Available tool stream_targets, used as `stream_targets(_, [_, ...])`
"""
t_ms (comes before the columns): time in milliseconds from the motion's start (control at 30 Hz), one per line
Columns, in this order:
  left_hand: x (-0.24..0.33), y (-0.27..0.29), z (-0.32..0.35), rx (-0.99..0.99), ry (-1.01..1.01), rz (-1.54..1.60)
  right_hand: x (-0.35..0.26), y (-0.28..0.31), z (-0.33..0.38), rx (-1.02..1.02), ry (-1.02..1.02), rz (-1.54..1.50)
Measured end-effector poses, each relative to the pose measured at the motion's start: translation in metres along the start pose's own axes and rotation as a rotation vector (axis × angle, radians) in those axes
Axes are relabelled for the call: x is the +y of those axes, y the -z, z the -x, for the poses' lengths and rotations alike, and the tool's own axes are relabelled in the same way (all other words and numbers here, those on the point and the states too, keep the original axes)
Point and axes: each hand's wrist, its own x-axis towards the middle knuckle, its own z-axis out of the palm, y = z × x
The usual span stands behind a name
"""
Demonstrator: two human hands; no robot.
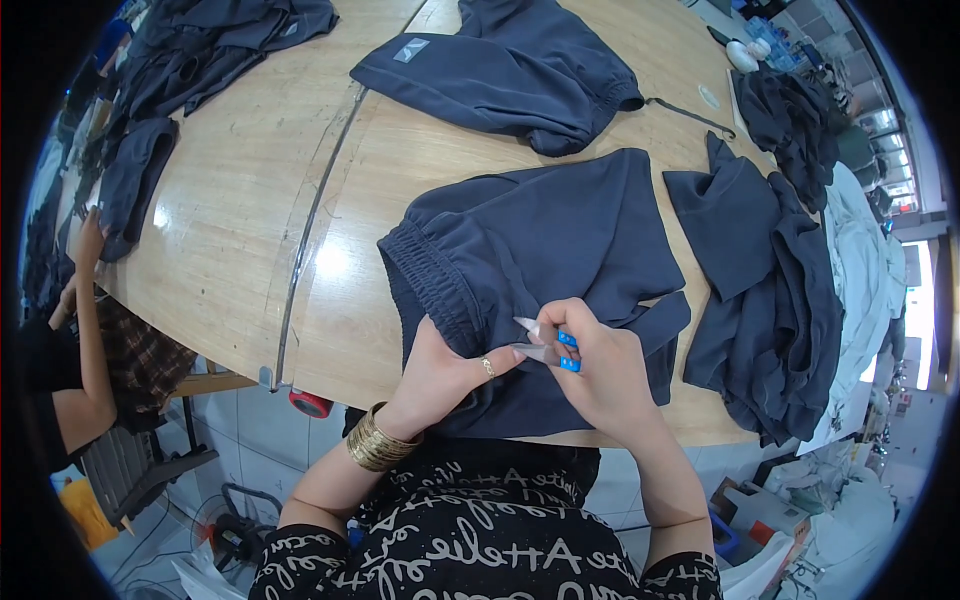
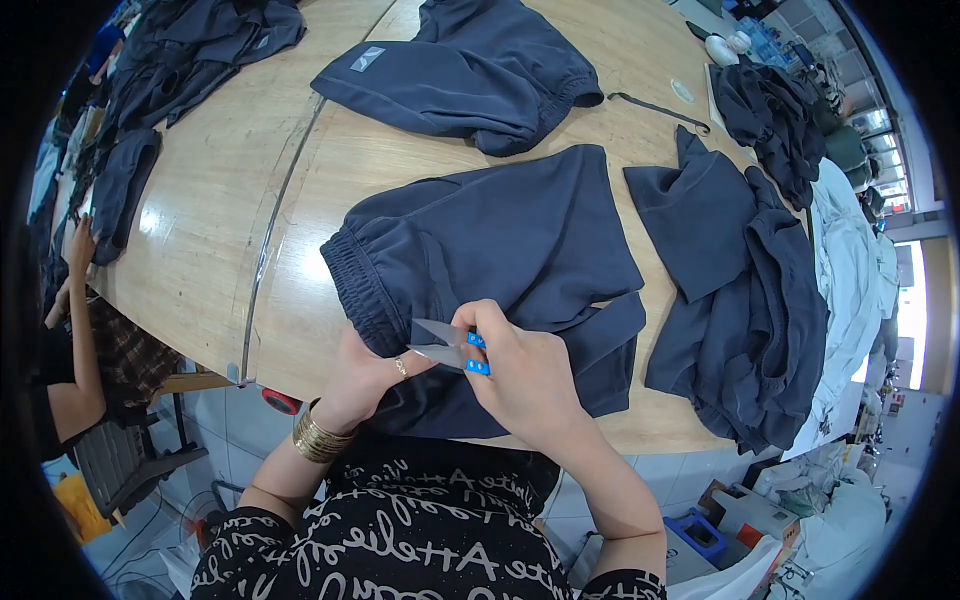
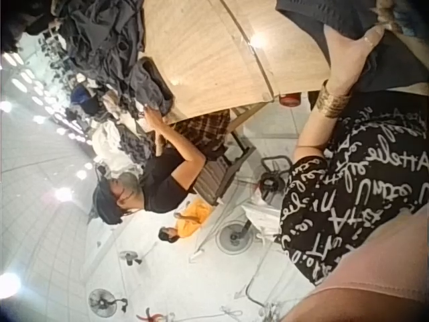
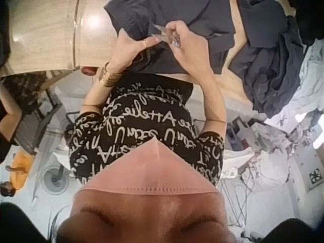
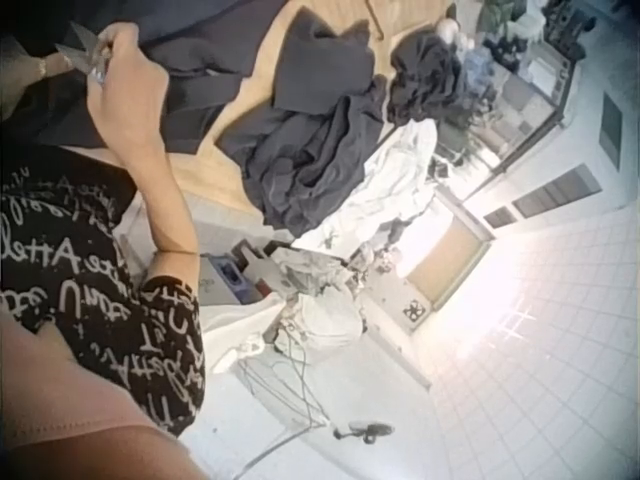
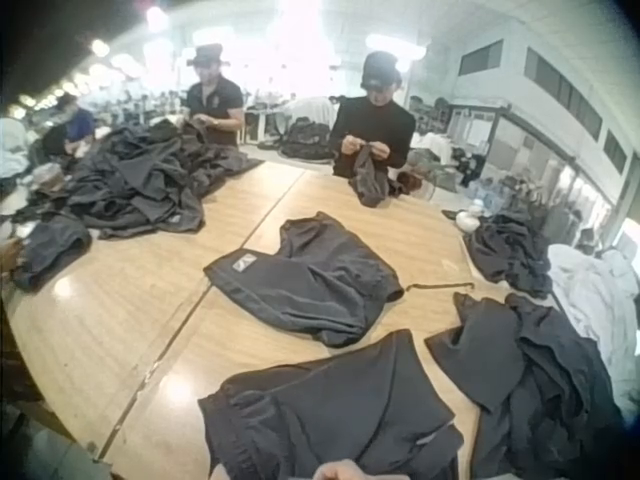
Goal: Trim loose threads from a pair of shorts using nippers and inspect the garment for quality.
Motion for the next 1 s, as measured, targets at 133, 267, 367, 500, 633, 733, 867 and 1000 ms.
stream_targets(133, [0.002, -0.002, -0.002, 0.013, 0.002, 0.037, 0.007, -0.001, 0.001, 0.025, -0.03, -0.467])
stream_targets(267, [0.005, -0.001, -0.001, 0.018, 0.122, 0.183, -0.001, 0.023, 0.002, 0.123, 0.0, -0.137])
stream_targets(367, [0.008, 0.0, -0.001, 0.01, 0.175, 0.282, -0.004, 0.033, 0.002, 0.11, 0.106, 0.169])
stream_targets(500, [0.007, 0.0, -0.001, 0.002, 0.19, 0.278, 0.003, 0.034, 0.003, 0.123, 0.324, 0.342])
stream_targets(633, [0.006, 0.0, -0.001, -0.004, 0.196, 0.282, 0.005, 0.031, 0.004, 0.134, 0.371, 0.459])
stream_targets(733, [0.007, 0.0, -0.001, -0.011, 0.195, 0.272, 0.005, 0.031, 0.003, 0.136, 0.391, 0.468])
stream_targets(867, [0.008, -0.002, -0.002, -0.001, 0.191, 0.275, 0.004, 0.03, 0.002, 0.153, 0.397, 0.478])
stream_targets(1000, [0.01, -0.001, -0.003, 0.007, 0.209, 0.305, 0.004, 0.03, 0.001, 0.158, 0.399, 0.484])
